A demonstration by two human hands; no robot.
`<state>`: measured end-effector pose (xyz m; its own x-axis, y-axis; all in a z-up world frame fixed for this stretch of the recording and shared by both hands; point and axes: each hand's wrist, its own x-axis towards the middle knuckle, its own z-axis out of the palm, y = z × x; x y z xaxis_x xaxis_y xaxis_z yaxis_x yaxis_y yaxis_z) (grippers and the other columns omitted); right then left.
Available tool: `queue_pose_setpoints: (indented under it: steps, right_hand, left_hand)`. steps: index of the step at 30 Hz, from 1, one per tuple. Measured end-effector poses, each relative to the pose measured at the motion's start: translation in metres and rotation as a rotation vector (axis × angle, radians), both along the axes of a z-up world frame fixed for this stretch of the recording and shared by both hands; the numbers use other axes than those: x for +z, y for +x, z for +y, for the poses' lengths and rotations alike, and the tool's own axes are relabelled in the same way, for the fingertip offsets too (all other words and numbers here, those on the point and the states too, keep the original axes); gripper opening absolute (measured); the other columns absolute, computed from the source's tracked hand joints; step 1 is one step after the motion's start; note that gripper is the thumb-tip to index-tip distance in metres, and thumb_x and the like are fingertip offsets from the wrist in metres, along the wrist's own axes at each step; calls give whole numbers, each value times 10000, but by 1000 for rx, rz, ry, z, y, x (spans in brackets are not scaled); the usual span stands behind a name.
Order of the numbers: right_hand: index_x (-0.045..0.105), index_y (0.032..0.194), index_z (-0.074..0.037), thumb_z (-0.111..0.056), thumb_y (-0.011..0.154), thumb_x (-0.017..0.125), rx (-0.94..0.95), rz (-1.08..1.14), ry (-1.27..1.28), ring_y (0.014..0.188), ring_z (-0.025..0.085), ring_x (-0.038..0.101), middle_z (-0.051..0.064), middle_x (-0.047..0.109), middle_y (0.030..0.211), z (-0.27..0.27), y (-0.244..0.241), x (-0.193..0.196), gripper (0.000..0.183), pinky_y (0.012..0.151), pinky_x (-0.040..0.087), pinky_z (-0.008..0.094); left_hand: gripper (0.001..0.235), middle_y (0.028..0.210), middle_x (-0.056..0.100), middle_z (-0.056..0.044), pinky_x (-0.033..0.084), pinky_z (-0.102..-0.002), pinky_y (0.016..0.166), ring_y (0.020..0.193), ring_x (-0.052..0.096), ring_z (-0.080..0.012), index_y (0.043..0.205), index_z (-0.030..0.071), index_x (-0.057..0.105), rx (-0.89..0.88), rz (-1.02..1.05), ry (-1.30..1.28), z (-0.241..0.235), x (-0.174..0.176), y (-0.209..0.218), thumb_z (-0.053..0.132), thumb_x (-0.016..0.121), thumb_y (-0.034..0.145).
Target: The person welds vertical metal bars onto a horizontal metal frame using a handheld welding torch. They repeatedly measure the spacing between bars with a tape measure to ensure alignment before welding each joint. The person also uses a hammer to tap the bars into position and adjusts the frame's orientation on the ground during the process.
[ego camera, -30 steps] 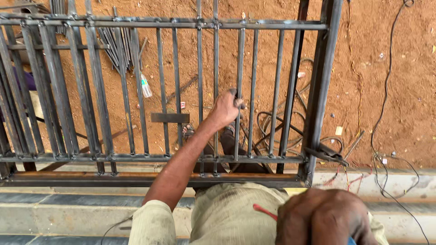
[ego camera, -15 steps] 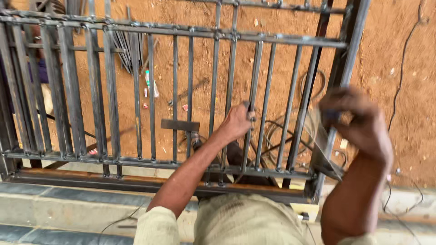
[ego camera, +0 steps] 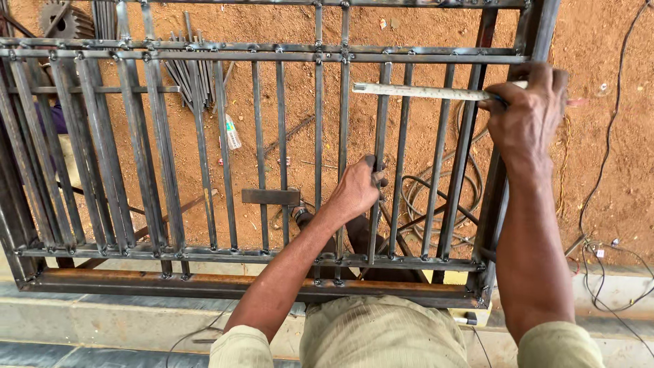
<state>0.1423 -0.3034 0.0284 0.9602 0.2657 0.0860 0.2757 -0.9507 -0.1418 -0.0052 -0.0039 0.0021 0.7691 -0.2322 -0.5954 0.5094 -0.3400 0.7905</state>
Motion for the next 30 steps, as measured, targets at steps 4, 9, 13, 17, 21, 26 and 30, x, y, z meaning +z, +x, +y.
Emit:
queue_pose_setpoints:
  steps: [4, 9, 13, 17, 21, 26, 30]
  right_hand:
    - [842, 1083, -190, -151, 967, 846, 3, 17, 4, 1284, 317, 480, 99, 627, 1329, 11, 2, 2, 122, 1046, 487, 482]
    - [839, 1072, -193, -187, 1000, 836, 18, 0, -22, 1338, 336, 463, 108, 615, 1362, 12, 5, 1, 72, 1056, 482, 486]
    - [838, 1082, -193, -188, 1024, 828, 20, 9, -29, 1333, 322, 454, 105, 600, 1386, 9, 6, -4, 60, 1094, 481, 486]
    - [840, 1068, -187, -178, 972, 840, 11, 23, -39, 1339, 336, 454, 134, 585, 1393, 11, 7, 0, 96, 1060, 469, 495]
    - [840, 1060, -178, -204, 940, 866, 22, 6, -22, 1356, 343, 453, 123, 586, 1364, 17, 6, 9, 125, 1077, 451, 508]
    - [841, 1057, -181, -170, 940, 855, 6, 35, -29, 1313, 324, 453, 116, 584, 1376, 17, 6, 9, 119, 1061, 445, 506]
    - [840, 1058, -174, -196, 941, 862, 1, 50, -5, 1340, 332, 456, 119, 584, 1370, 19, 5, 11, 121, 1047, 432, 527]
  left_hand:
    - [402, 1134, 685, -293, 442, -256, 349, 581, 611, -163, 1278, -135, 496, -55, 18, 46, 1, 0, -1, -134, 501, 876]
    - [525, 1135, 683, -258, 473, -250, 338, 565, 591, -150, 1336, -96, 467, -35, 56, 59, -1, 6, 1, -159, 504, 816]
    - [513, 1117, 686, -249, 488, -246, 345, 573, 587, -144, 1315, -95, 482, -39, 33, 60, -1, 4, 1, -160, 522, 808]
    - [492, 1103, 697, -252, 524, -254, 378, 671, 668, -172, 1297, -117, 481, -38, 61, 27, 0, -1, -2, -170, 503, 809]
    - [456, 1068, 705, -267, 582, -266, 453, 798, 731, -250, 1288, -119, 513, -41, 15, 12, 0, -4, -5, -168, 487, 836]
    - [434, 1107, 640, -326, 632, -320, 549, 1028, 725, -318, 1239, -156, 488, -3, -61, -60, 2, -1, -5, -197, 452, 809]
    - [358, 1083, 674, -317, 639, -338, 553, 973, 764, -338, 1228, -130, 496, -58, 20, 12, 2, 7, -2, -149, 464, 872]
